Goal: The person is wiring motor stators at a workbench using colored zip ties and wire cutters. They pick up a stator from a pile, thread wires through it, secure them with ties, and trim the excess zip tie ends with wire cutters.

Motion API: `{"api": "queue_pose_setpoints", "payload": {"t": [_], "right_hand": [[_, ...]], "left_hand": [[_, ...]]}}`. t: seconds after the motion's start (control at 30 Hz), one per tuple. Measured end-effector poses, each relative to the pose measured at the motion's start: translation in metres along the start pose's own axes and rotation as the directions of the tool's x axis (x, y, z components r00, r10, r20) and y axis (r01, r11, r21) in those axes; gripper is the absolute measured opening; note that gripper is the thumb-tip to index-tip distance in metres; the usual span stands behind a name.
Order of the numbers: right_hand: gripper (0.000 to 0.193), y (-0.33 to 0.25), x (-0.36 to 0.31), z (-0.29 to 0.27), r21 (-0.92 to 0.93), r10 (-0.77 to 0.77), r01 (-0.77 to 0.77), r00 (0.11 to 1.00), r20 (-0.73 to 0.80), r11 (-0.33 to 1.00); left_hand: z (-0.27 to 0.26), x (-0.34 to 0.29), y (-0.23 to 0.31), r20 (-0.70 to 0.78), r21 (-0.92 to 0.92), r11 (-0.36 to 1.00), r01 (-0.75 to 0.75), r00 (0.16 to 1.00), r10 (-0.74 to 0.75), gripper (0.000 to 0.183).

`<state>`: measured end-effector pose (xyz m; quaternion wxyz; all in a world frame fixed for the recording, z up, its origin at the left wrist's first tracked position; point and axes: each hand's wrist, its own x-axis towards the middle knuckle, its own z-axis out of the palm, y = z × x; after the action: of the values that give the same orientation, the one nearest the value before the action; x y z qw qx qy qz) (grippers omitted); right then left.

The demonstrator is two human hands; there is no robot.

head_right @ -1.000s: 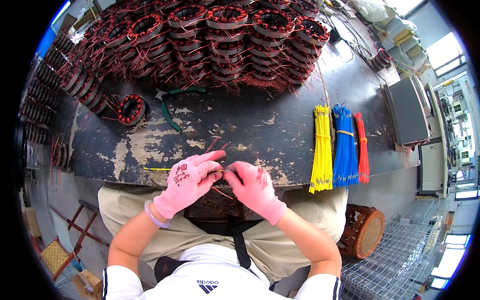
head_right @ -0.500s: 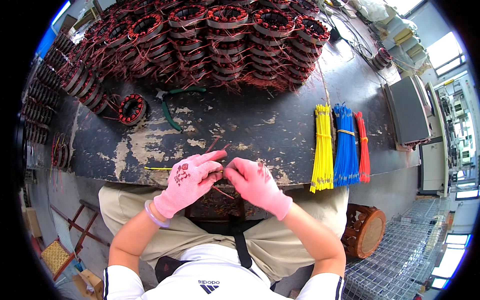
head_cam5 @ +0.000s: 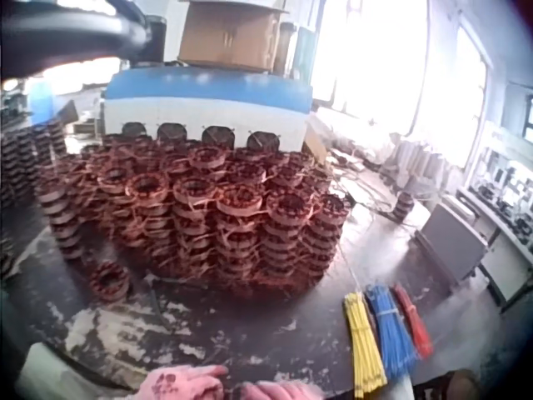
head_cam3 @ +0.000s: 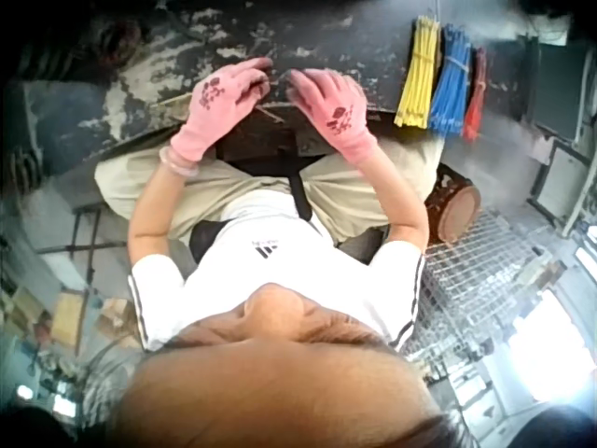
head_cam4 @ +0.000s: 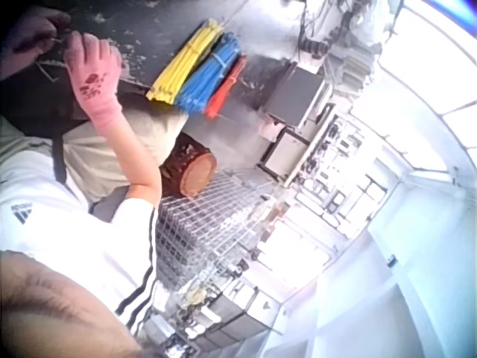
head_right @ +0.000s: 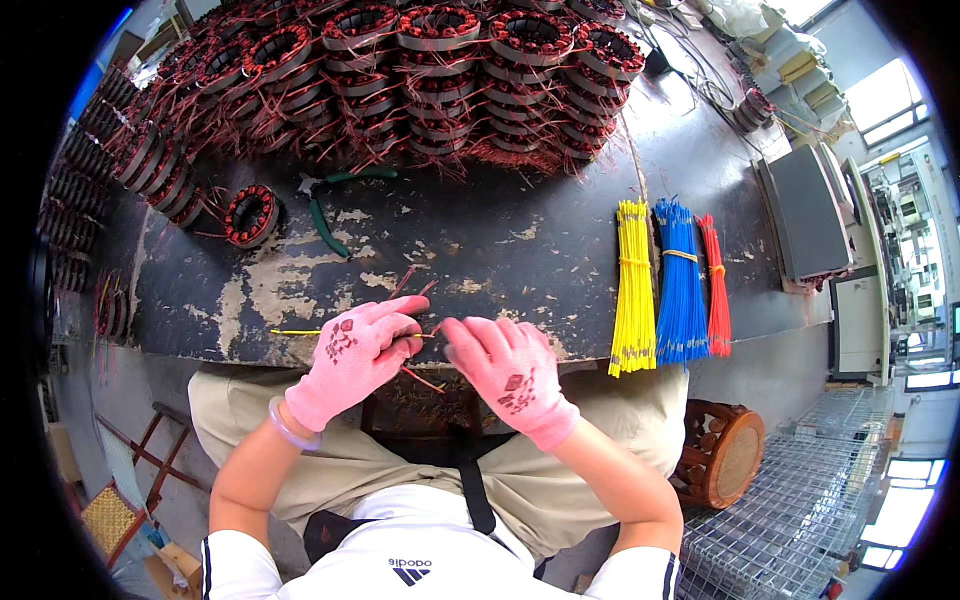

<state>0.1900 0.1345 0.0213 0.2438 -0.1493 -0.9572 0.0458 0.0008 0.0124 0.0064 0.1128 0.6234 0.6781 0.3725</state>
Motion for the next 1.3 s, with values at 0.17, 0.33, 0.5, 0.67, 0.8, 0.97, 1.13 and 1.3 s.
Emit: {"api": "queue_pose_setpoints", "payload": {"t": [0.17, 0.33, 0.5, 0.67, 0.8, 0.97, 1.13, 1.3], "right_hand": [[0.039, 0.007, -0.006, 0.031, 0.041, -0.095, 0.095, 0.995, -0.002, 0.995], [0.025, -0.003, -0.001, 0.033, 0.449, 0.305, -0.430, 0.895, 0.325, 0.783], [0.019, 0.004, 0.012, 0.015, 0.439, 0.182, -0.877, 0.408, 0.895, -0.194], [0.016, 0.010, 0.008, 0.012, 0.285, 0.051, -0.143, 0.950, 0.308, 0.948], [0.014, 0.008, 0.020, 0.010, 0.297, -0.041, -0.051, 0.955, 0.294, 0.953], [0.025, 0.006, 0.021, 0.016, 0.489, 0.201, -0.870, 0.469, 0.860, -0.066], [0.018, 0.000, 0.008, 0.004, 0.420, 0.344, -0.448, 0.889, 0.302, 0.789], [0.027, -0.004, 0.008, 0.018, 0.110, -0.126, 0.130, 0.991, -0.043, 0.985]], "left_hand": [[-0.001, -0.001, 0.004, 0.033, -0.036, 0.997, 0.065, 0.997, -0.064, 0.014], [0.002, -0.003, 0.001, 0.012, -0.006, 1.000, -0.003, 1.000, 0.003, 0.018], [-0.001, -0.004, 0.000, 0.013, 0.000, 0.999, -0.038, 0.999, 0.038, 0.019], [0.003, -0.003, 0.000, -0.001, -0.005, 1.000, -0.030, 1.000, 0.030, 0.019], [0.001, -0.004, -0.001, 0.005, -0.010, 1.000, -0.021, 1.000, 0.022, 0.019], [-0.002, -0.003, -0.001, 0.025, -0.015, 0.998, -0.053, 0.998, 0.054, 0.018], [0.000, -0.004, 0.000, 0.008, -0.016, 0.999, -0.032, 0.999, 0.032, 0.016], [0.000, -0.004, 0.001, 0.017, -0.019, 1.000, 0.005, 1.000, -0.005, 0.015]]}}
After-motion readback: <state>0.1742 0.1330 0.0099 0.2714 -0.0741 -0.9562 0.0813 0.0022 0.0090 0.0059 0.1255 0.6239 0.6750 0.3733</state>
